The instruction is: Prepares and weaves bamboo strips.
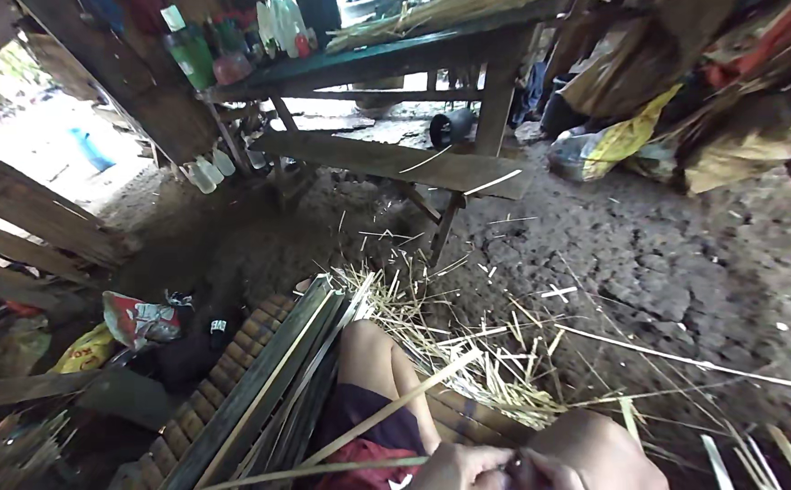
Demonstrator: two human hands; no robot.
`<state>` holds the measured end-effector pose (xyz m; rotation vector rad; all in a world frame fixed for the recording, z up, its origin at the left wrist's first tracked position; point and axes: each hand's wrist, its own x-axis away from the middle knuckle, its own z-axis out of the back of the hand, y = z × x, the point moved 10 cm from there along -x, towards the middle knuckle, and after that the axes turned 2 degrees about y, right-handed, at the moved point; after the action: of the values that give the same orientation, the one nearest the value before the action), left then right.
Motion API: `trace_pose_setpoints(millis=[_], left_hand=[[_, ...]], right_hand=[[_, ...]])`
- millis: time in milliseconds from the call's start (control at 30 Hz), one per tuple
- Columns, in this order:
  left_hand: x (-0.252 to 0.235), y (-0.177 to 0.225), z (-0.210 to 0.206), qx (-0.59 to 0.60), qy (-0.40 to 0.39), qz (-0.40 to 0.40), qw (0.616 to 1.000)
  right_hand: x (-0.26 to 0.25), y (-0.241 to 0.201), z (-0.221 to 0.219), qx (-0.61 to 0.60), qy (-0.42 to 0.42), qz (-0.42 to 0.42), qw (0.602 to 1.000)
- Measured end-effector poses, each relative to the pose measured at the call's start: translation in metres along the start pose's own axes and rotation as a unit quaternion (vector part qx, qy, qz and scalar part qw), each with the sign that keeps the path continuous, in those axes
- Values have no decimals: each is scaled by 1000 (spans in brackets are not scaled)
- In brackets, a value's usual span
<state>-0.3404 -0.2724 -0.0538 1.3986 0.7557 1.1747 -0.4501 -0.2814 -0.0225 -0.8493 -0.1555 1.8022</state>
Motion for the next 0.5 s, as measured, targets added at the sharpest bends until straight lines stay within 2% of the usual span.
trace_pose_setpoints(millis=[67, 100, 167, 200, 233, 333, 367, 433, 500], left_hand=[[-1, 14, 12, -53, 45, -78, 995], [1, 25, 18, -93, 72, -138, 983], [9, 44, 21, -171, 97, -256, 946], [13, 51, 18, -207, 93, -300, 927], [18, 56, 14, -239, 80, -332, 909], [28, 68, 6, -265, -22, -373, 889], [27, 74, 7, -227, -70, -379, 894], [13, 86, 8, -102, -140, -360, 917], [-9, 84, 0, 29, -145, -286, 947]], right_hand=[[-9, 5, 11, -77, -8, -10, 997], [-12, 9, 17, -136, -39, -33, 989], [-5, 19, 14, -277, -115, -97, 949], [3, 21, 8, -360, -143, -134, 912], [12, 20, -1, -454, -173, -173, 857], [33, -4, -16, -698, -241, -244, 629], [37, -13, -14, -738, -261, -237, 576], [38, -33, -5, -790, -282, -192, 509], [28, -46, 3, -814, -263, -160, 493]])
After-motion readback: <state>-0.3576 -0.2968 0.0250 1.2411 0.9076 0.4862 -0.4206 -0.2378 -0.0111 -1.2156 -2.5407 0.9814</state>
